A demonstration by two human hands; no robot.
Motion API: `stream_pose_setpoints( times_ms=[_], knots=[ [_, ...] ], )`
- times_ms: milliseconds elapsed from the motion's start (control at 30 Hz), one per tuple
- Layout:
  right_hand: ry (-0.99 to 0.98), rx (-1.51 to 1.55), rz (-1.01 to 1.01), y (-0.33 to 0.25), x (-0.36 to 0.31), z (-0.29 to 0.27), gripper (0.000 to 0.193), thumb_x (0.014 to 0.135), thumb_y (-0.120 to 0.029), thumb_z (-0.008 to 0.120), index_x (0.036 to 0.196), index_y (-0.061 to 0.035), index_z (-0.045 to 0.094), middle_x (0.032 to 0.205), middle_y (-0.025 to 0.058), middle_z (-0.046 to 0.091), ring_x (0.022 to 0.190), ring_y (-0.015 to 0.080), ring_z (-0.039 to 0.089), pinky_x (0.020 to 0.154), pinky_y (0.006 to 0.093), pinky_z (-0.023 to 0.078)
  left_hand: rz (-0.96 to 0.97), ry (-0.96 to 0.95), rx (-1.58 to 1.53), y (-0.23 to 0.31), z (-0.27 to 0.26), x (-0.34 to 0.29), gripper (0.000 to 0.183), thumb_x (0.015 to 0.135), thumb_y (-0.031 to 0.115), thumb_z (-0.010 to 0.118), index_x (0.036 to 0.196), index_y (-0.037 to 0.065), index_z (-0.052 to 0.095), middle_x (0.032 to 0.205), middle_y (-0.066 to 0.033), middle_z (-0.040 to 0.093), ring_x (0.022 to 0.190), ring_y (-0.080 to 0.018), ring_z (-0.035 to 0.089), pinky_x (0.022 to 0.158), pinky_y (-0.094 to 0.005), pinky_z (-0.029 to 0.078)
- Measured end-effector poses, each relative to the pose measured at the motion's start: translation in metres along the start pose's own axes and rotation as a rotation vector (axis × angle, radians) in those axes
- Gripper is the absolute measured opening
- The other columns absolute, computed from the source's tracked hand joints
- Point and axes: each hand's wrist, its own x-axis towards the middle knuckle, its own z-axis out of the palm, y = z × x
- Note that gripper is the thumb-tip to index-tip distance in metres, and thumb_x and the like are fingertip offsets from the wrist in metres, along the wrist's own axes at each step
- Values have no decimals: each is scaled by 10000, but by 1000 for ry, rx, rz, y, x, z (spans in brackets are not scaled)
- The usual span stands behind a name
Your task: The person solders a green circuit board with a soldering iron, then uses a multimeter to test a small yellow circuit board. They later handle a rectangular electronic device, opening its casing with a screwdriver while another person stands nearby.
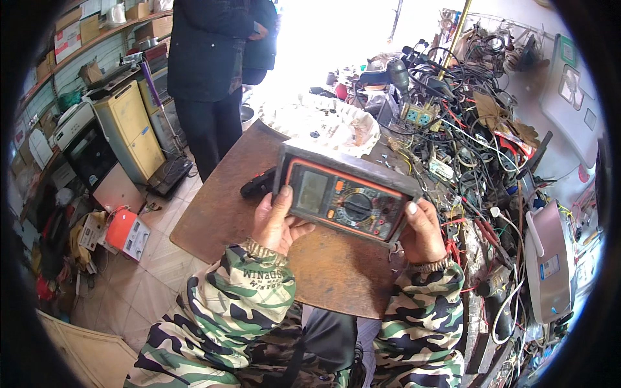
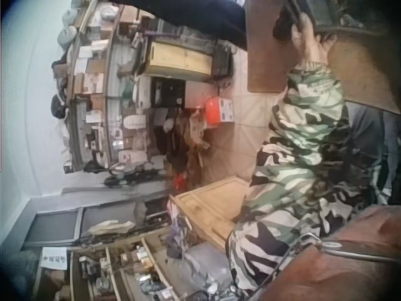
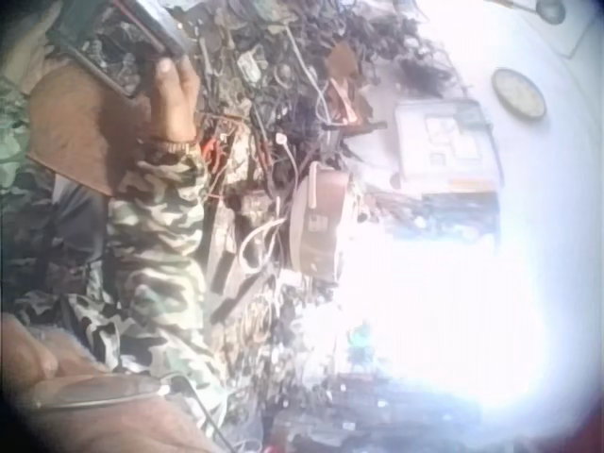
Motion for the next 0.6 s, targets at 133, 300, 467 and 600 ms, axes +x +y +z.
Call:
stream_pose_setpoints(
  times_ms=[133,300,467,600],
  knots=[
    [44,17,-48,0,2,-5,573,1002,-319,667,1415,60,550,1302,140,682,1180,208,644,1025,357,500,-27,-49,81,-2,-1,1,497,1027,444,649,1350,76,563,1197,-103,702,1027,-226,707,824,-383,626],
    [-53,-284,-190,-14,-4,12,656,947,-305,736,1441,69,519,1336,148,652,1262,233,588,1125,374,408,-145,-187,-156,2,1,3,620,1029,501,617,1451,66,484,1333,-158,624,1161,-266,657,934,-403,600],
    [-215,-727,-472,-6,-4,7,686,799,-274,856,1360,24,597,1361,195,640,1298,316,600,1107,431,443,-26,-310,-352,-5,-8,1,688,1016,523,619,1531,113,420,1477,-129,532,1347,-311,550,1141,-512,486],
    [-208,-731,-451,1,-3,6,733,701,-241,894,1349,-21,631,1379,202,632,1310,340,597,1117,435,434,5,-182,-386,-4,3,0,782,978,541,665,1572,132,364,1516,-113,504,1394,-306,508,1168,-529,456]
  ],
)
